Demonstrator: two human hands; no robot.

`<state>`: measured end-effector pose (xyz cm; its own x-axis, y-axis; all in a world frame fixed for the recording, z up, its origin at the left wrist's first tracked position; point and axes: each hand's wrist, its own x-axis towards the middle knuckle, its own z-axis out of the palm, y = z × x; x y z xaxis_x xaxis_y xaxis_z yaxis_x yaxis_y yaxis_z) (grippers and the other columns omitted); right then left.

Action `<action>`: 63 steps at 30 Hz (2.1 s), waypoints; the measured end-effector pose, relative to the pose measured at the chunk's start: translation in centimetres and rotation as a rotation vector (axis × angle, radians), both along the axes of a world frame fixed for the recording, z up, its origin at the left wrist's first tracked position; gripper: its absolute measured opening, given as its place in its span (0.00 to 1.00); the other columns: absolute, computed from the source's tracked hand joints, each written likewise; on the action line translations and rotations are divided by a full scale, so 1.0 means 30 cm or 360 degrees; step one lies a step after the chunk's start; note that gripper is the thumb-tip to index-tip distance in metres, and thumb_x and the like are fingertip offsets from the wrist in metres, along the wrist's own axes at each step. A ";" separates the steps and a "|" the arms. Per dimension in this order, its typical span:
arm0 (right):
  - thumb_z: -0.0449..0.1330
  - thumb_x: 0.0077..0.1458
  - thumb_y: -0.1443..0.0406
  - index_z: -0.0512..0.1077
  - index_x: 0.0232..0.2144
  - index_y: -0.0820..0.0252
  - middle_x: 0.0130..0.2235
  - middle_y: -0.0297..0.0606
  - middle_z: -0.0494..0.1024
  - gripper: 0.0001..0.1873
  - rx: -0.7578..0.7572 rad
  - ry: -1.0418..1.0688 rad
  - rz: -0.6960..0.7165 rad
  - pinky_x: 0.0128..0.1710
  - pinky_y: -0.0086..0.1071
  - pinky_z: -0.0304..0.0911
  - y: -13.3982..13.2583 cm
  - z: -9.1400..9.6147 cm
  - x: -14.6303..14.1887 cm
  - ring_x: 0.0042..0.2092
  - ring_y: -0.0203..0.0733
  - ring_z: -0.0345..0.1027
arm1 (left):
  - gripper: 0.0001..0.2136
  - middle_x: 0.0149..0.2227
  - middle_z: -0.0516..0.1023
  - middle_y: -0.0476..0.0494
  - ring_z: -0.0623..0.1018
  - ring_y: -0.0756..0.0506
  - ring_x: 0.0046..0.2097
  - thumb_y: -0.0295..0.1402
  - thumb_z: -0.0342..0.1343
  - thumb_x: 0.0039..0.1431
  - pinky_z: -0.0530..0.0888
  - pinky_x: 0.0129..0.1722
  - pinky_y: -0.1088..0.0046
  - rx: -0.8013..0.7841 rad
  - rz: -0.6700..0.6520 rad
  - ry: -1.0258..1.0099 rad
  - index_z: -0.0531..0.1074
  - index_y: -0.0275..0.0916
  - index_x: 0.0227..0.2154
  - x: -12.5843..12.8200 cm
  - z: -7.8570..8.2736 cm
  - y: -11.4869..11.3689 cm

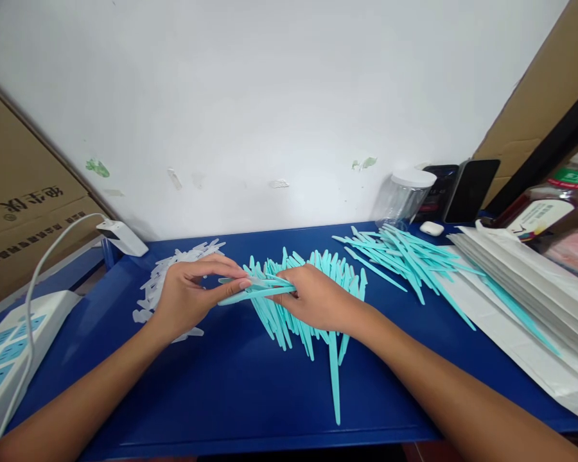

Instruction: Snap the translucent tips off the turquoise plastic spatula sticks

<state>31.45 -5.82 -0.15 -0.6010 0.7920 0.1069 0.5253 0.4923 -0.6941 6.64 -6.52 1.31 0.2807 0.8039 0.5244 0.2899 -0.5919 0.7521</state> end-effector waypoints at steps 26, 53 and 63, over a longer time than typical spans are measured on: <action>0.56 0.69 0.62 0.65 0.26 0.58 0.23 0.28 0.66 0.17 0.0072 -0.0075 -0.0022 0.26 0.31 0.47 -0.014 0.018 -0.001 0.24 0.33 0.56 | 0.03 0.34 0.84 0.44 0.80 0.42 0.39 0.37 0.70 0.60 0.77 0.40 0.64 -0.0021 0.0058 0.0168 0.86 0.45 0.34 0.006 -0.024 0.009; 0.56 0.71 0.60 0.67 0.27 0.58 0.20 0.28 0.64 0.17 0.0180 -0.0246 -0.0106 0.25 0.33 0.42 -0.018 0.035 0.003 0.20 0.33 0.51 | 0.05 0.32 0.83 0.44 0.79 0.43 0.37 0.38 0.70 0.60 0.76 0.39 0.64 -0.0187 0.0009 0.0050 0.85 0.44 0.31 -0.007 -0.019 0.023; 0.56 0.71 0.60 0.68 0.28 0.59 0.21 0.29 0.66 0.17 0.0208 -0.0276 -0.0124 0.25 0.33 0.43 -0.013 0.041 0.008 0.21 0.32 0.53 | 0.04 0.33 0.83 0.44 0.79 0.44 0.37 0.37 0.70 0.60 0.76 0.39 0.65 -0.0177 -0.0031 0.0093 0.85 0.45 0.31 -0.017 -0.006 0.027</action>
